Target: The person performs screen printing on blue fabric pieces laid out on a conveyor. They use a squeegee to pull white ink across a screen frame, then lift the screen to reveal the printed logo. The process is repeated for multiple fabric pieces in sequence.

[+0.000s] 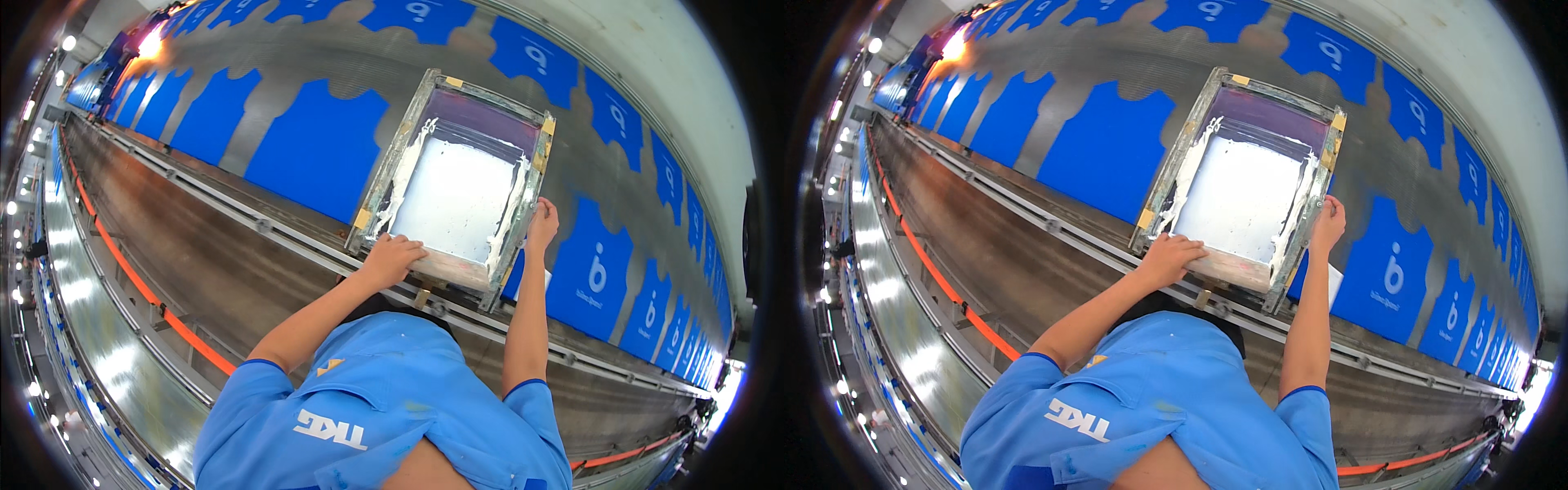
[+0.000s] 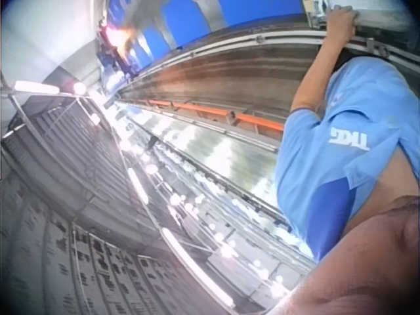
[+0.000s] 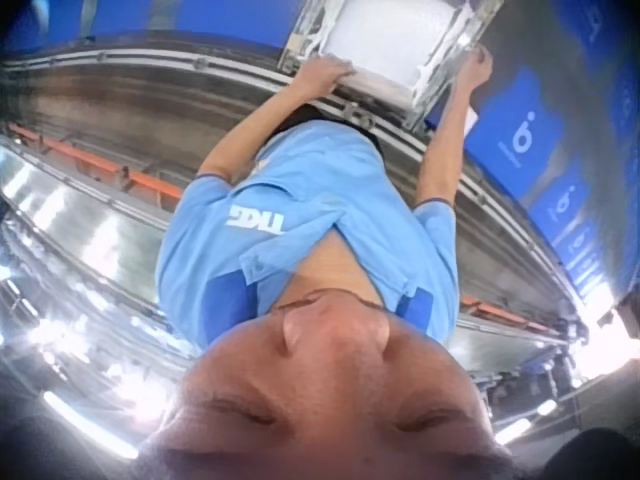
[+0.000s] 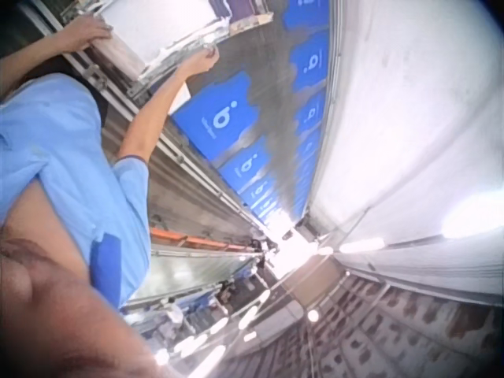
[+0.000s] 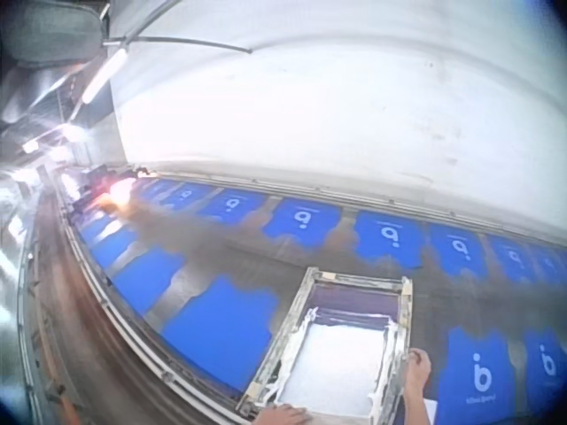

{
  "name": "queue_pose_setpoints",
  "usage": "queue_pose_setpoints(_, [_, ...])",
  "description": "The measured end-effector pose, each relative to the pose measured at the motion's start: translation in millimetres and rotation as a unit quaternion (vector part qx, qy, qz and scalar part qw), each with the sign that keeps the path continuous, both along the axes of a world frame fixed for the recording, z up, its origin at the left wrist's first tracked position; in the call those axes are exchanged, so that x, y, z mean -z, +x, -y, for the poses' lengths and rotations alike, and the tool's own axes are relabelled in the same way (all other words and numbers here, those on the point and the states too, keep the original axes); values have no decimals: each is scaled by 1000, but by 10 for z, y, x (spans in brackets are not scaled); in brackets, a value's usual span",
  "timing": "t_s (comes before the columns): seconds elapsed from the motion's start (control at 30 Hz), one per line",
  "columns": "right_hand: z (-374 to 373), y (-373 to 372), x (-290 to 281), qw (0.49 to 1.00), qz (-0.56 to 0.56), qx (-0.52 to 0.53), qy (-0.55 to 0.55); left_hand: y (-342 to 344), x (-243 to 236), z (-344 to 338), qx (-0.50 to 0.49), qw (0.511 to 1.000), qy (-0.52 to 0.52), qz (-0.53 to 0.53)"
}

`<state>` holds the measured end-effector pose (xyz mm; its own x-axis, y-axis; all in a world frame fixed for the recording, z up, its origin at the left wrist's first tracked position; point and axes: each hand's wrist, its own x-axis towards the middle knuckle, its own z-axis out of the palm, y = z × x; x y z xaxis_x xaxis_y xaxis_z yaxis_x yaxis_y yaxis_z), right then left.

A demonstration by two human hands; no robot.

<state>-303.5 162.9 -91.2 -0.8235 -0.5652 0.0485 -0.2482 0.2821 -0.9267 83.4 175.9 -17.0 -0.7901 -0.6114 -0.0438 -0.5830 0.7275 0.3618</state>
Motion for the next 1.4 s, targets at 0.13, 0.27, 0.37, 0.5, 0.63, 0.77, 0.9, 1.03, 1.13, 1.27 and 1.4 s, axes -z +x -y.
queue_pose_setpoints(0.13, [22, 228, 178, 999, 12, -14, -40, 128, 20, 186, -61, 996, 43, 50])
queue_pose_setpoints(0.27, [-84, -254, 187, 995, 71, -39, -53, -349, -169, 128, -51, 996, 35, 68])
queue_pose_setpoints(0.37, [-74, -455, 119, 994, 96, -31, -32, -564, -257, 235, -31, 997, 27, 72])
queue_pose_setpoints(0.5, [-158, -236, 207, 994, 80, -51, -50, -259, -3, 39, -21, 999, 28, 33])
queue_pose_setpoints(0.63, [-715, -165, 768, 998, 50, -21, 38, -120, 492, -399, -12, 1000, 25, 0])
queue_pose_setpoints(0.77, [-414, -285, 874, 997, -76, -2, 1, -385, 327, 139, -39, 999, 32, 3])
queue_pose_setpoints(0.9, [-314, -42, 240, 992, -46, -78, 89, -560, 83, 773, -79, 996, -21, -28])
queue_pose_setpoints(1.03, [-420, -52, -371, 909, -280, -194, 241, -815, -68, 1644, -58, 998, 11, -16])
queue_pose_setpoints(1.13, [10, 68, -953, 880, -390, -213, 167, -1099, -165, 2179, -53, 997, 51, 35])
queue_pose_setpoints(1.27, [776, -11, -1191, 872, -320, -302, 214, -1379, -291, 2589, -42, 991, 80, 100])
queue_pose_setpoints(1.4, [1031, 57, -938, 855, -275, -331, 289, -1365, -246, 2538, -88, 987, 91, 98])
